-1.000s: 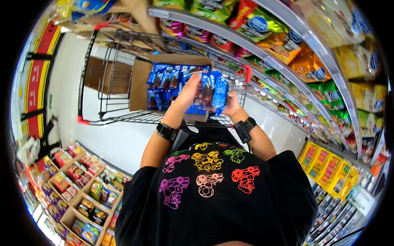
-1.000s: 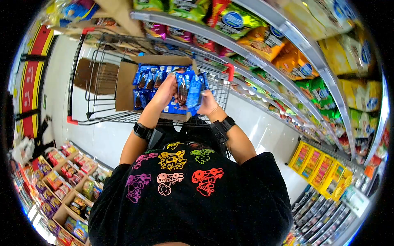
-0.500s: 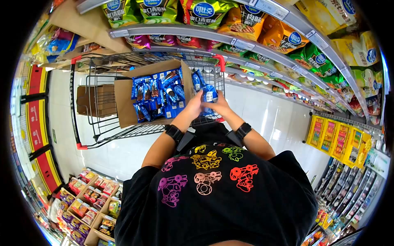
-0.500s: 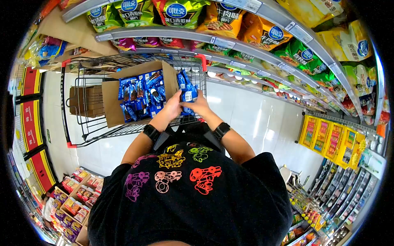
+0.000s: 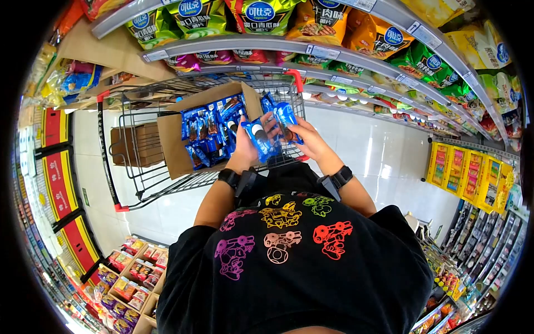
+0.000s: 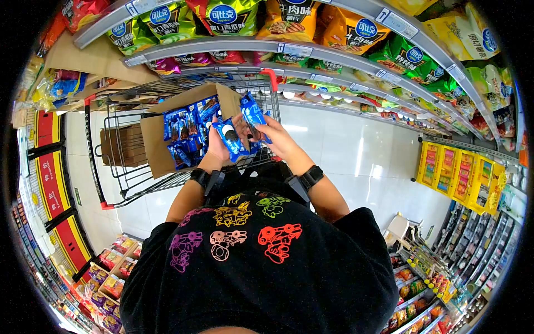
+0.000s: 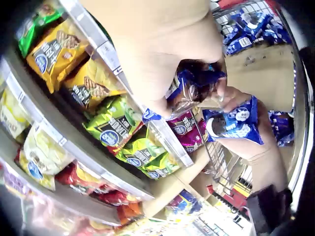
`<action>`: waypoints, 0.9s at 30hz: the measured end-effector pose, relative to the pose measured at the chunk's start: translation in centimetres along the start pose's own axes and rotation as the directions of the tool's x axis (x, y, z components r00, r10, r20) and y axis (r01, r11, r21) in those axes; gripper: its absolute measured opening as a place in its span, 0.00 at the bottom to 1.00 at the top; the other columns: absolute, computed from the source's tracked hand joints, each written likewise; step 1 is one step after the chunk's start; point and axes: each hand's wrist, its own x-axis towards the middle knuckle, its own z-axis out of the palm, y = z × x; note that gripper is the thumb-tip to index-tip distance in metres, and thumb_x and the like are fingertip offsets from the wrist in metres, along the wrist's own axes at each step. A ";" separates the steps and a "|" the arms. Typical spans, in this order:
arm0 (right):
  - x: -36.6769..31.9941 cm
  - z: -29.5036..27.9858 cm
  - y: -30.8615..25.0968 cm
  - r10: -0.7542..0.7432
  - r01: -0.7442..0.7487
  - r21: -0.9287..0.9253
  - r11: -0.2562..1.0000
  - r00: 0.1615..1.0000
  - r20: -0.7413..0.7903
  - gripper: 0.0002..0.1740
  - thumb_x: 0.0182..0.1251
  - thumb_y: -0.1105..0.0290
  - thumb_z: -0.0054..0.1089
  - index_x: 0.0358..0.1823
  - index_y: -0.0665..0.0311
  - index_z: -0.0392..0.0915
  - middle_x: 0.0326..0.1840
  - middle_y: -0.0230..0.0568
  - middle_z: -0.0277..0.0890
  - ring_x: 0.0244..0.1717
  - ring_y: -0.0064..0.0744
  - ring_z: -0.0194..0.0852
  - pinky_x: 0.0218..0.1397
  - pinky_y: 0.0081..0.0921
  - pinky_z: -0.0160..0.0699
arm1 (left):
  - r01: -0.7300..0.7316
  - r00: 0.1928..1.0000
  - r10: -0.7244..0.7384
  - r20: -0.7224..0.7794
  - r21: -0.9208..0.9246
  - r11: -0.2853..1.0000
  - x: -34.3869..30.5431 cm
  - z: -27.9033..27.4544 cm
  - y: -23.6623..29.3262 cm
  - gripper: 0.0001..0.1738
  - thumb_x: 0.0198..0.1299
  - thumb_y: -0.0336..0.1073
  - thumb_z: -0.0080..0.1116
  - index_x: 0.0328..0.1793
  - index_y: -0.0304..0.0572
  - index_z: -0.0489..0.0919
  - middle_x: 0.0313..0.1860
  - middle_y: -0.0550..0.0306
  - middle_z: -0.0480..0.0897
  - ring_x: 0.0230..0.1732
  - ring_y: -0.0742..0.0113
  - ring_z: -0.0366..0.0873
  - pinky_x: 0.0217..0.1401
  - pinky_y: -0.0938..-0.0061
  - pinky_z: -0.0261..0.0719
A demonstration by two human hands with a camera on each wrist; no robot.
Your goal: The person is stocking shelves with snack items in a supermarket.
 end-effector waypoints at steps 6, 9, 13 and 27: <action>0.2 -1.6 0.6 0.070 -0.128 0.313 0.941 0.979 0.190 0.15 0.64 0.66 0.46 0.50 0.65 0.68 0.42 0.40 0.74 0.42 0.32 0.74 0.47 0.34 0.75 | 0.024 0.998 -0.025 0.055 0.030 0.999 -0.1 -1.2 0.3 0.48 0.51 0.75 0.25 0.66 0.47 0.60 0.52 0.51 0.72 0.40 0.62 0.72 0.35 0.71 0.71; 0.6 -2.4 1.1 0.124 -0.138 0.227 0.964 0.990 0.074 0.15 0.65 0.63 0.46 0.47 0.65 0.69 0.41 0.42 0.75 0.42 0.35 0.74 0.48 0.37 0.73 | 0.047 0.995 -0.047 0.085 -0.002 0.999 0.4 -2.2 0.2 0.47 0.50 0.75 0.26 0.63 0.46 0.63 0.49 0.51 0.74 0.35 0.64 0.71 0.35 0.70 0.72; 2.1 -5.7 3.4 0.212 -0.207 0.045 0.977 0.964 -0.162 0.15 0.64 0.61 0.46 0.44 0.63 0.71 0.40 0.42 0.74 0.42 0.40 0.73 0.50 0.40 0.68 | -0.026 0.953 0.055 -0.298 0.098 0.995 0.9 -2.4 -0.1 0.43 0.50 0.75 0.29 0.52 0.45 0.70 0.40 0.52 0.77 0.30 0.64 0.72 0.33 0.67 0.73; 8.4 -10.8 13.1 0.519 -0.474 0.213 0.854 0.761 -0.388 0.11 0.65 0.66 0.36 0.38 0.61 0.69 0.30 0.37 0.68 0.35 0.36 0.66 0.46 0.46 0.66 | 0.008 0.898 0.111 -0.426 0.267 0.964 1.0 -6.1 -2.6 0.39 0.59 0.67 0.23 0.47 0.40 0.73 0.30 0.50 0.78 0.28 0.55 0.77 0.31 0.64 0.77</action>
